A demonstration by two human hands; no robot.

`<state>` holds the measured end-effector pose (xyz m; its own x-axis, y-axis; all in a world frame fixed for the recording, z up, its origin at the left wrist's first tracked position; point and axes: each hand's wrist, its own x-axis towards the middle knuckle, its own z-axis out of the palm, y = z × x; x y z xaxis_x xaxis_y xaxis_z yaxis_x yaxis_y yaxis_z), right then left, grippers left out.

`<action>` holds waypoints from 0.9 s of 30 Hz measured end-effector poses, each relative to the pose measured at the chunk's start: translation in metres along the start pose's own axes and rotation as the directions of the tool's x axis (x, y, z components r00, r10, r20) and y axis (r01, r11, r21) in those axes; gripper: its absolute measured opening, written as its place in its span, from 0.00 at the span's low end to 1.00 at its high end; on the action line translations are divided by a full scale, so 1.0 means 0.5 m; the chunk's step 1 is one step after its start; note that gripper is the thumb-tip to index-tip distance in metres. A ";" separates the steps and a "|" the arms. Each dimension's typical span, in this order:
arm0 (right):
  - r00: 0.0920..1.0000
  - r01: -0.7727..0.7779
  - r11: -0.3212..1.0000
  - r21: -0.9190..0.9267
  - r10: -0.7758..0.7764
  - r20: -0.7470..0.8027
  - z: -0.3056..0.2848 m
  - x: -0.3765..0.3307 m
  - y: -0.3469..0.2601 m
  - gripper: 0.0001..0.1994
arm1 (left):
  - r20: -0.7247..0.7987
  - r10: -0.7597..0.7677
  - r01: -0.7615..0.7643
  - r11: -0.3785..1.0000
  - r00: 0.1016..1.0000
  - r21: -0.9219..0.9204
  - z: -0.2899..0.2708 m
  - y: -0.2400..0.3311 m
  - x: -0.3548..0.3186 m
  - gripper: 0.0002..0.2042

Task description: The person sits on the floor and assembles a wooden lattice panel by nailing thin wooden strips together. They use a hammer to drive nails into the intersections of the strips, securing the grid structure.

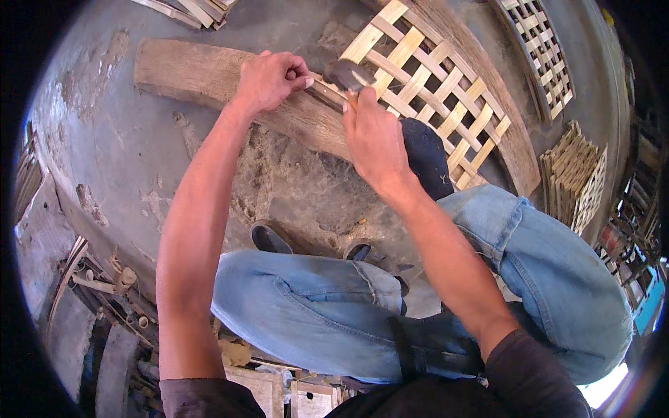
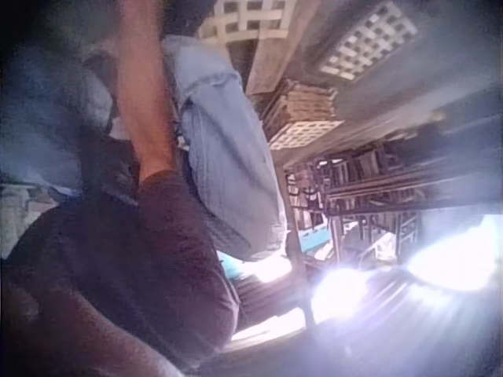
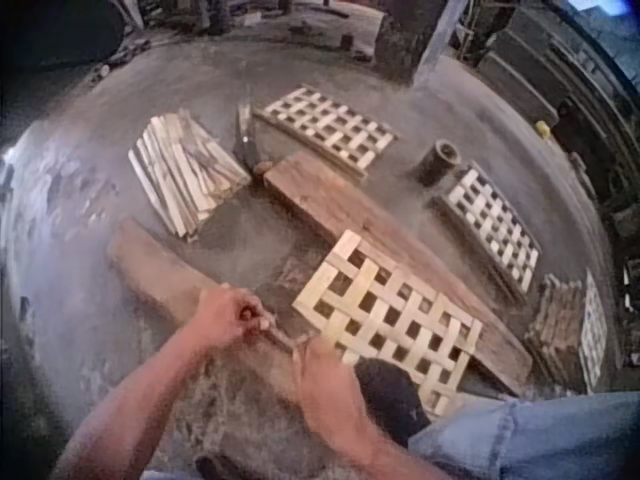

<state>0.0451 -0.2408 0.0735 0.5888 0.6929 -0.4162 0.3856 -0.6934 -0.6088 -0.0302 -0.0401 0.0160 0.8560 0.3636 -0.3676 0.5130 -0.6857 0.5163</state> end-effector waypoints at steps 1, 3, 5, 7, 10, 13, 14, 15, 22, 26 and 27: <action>0.999 0.021 1.000 0.019 -0.020 -0.033 0.006 -0.003 0.009 0.12 | 0.005 0.006 -0.006 1.000 1.000 -0.006 -0.001 0.003 0.001 0.10; 1.000 -0.005 1.000 -0.010 0.005 0.031 -0.016 0.007 -0.008 0.12 | -0.027 0.000 0.000 1.000 1.000 -0.022 0.004 0.000 -0.005 0.10; 0.999 -0.001 1.000 -0.014 0.001 0.041 -0.018 0.007 -0.007 0.12 | -0.057 0.018 -0.018 1.000 0.998 -0.007 0.006 0.001 -0.006 0.09; 0.999 0.033 0.999 0.009 -0.033 -0.003 -0.001 -0.001 0.012 0.12 | -0.080 0.060 -0.057 0.998 0.995 0.040 0.006 0.006 -0.003 0.09; 0.998 0.022 0.999 -0.022 -0.021 0.058 -0.012 0.002 -0.012 0.13 | -0.057 0.051 -0.054 0.997 0.997 -0.048 0.013 -0.016 -0.004 0.09; 0.998 0.013 1.000 -0.003 -0.013 0.058 -0.010 0.001 -0.002 0.14 | -0.054 0.061 -0.064 0.996 0.997 -0.063 0.002 0.002 -0.004 0.09; 0.999 0.033 0.999 -0.004 -0.033 0.040 -0.010 0.002 -0.003 0.15 | -0.061 0.039 -0.042 0.998 0.997 -0.047 0.004 0.003 -0.013 0.09; 0.998 0.063 0.998 -0.011 -0.063 0.014 -0.023 0.021 -0.006 0.16 | -0.084 0.022 -0.025 0.999 0.996 -0.030 0.004 0.006 -0.013 0.09; 0.929 0.247 0.945 -0.215 -0.294 -0.226 -0.258 0.304 -0.129 0.22 | -0.256 0.071 -0.079 0.997 0.964 -0.022 -0.002 -0.013 -0.062 0.13; 0.573 0.704 0.364 -0.609 -0.799 0.184 -0.540 0.396 -0.092 0.20 | -0.402 -0.041 -0.044 0.979 0.915 -0.199 -0.058 -0.083 -0.147 0.12; 0.749 0.570 0.516 -0.640 -0.647 0.145 -0.564 0.310 -0.166 0.20 | -0.423 -0.113 0.010 0.971 0.899 -0.238 -0.096 -0.134 -0.204 0.12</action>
<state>0.3047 -0.1318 0.2501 0.0883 0.9960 -0.0162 0.9889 -0.0896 -0.1189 -0.1488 -0.0011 0.0563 0.7391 0.6707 -0.0617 0.5221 -0.5126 0.6816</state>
